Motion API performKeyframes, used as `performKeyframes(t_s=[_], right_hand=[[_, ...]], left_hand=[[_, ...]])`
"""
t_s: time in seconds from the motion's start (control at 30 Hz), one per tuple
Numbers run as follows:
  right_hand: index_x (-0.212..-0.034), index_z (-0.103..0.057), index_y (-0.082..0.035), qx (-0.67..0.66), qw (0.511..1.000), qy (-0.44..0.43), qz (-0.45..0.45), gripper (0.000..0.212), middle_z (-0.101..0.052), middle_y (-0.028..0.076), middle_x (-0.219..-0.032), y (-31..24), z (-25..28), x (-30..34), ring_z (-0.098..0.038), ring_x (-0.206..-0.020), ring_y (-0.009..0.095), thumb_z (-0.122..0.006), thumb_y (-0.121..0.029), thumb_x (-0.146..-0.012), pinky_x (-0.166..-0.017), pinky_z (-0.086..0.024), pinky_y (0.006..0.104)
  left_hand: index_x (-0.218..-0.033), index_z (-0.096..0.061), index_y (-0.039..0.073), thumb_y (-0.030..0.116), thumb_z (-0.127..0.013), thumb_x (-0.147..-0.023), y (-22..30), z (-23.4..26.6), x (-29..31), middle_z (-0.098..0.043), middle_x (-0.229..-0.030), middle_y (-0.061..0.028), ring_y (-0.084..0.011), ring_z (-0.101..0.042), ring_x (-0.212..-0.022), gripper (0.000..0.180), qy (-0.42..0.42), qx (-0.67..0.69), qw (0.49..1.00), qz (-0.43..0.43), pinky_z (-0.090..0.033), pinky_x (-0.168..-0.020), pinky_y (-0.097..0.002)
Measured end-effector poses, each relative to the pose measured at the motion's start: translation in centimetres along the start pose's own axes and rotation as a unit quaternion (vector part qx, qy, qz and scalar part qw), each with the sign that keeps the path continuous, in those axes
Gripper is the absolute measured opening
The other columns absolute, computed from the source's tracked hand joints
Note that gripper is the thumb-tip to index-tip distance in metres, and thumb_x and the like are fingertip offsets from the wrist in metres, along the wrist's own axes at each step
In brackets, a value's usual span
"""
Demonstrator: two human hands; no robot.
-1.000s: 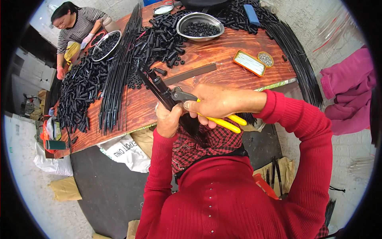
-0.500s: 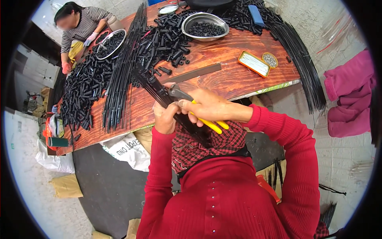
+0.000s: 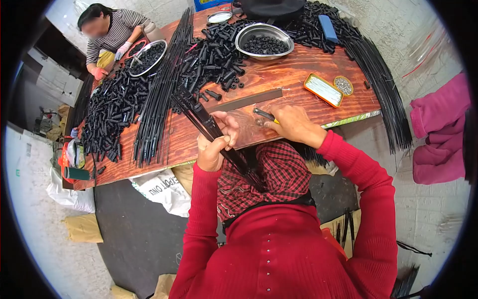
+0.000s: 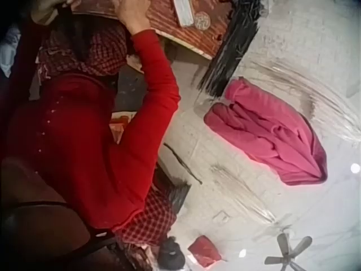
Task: Grouping black cables and securing them with metal rings using pliers.
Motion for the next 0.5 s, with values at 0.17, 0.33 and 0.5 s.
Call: performKeyframes(t_s=[0.17,0.33,0.5], right_hand=[[-0.098,-0.056,-0.001,0.065,0.997,0.028,0.000,0.040,-0.063,0.021,-0.082,3.1,-2.7,-0.2,-0.063,-0.074,0.040,-0.072,-0.031,-0.077,-0.062,-0.049,0.0485],[-0.099,-0.056,-0.006,0.133,0.980,0.143,0.035,0.036,-0.055,0.013,-0.100,2.8,-2.4,0.4,-0.054,-0.095,0.032,-0.072,-0.024,-0.074,-0.081,-0.044,0.0438],[-0.098,-0.056,-0.006,0.095,0.974,0.191,0.072,0.025,-0.054,0.011,-0.100,1.9,-1.9,2.5,-0.051,-0.097,0.031,-0.066,-0.014,-0.076,-0.084,-0.041,0.0440]], left_hand=[[-0.121,-0.047,0.005,-0.001,-0.057,-0.077,-0.1,-0.3,-0.1,-0.057,-0.100,-0.0123,-0.0142,-0.051,-0.071,0.045,-0.002,0.005,1.000,0.004,-0.040,-0.059,-0.0234],[-0.118,-0.048,0.005,0.006,-0.059,-0.086,-1.7,-0.8,0.2,-0.058,-0.094,-0.0109,-0.0143,-0.052,-0.070,0.034,-0.001,0.008,1.000,0.021,-0.040,-0.058,-0.0235],[-0.113,-0.048,0.006,0.021,-0.054,-0.097,-3.5,-1.8,0.1,-0.052,-0.074,-0.0069,-0.0123,-0.045,-0.060,0.023,0.011,-0.057,0.998,0.035,-0.036,-0.053,-0.0245]])
Point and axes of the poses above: each hand's wrist, its own x-axis away from the middle knuckle, its own z-axis out of the back of the hand, y = z × x, the point moved 3 cm from there along -x, towards the middle knuckle
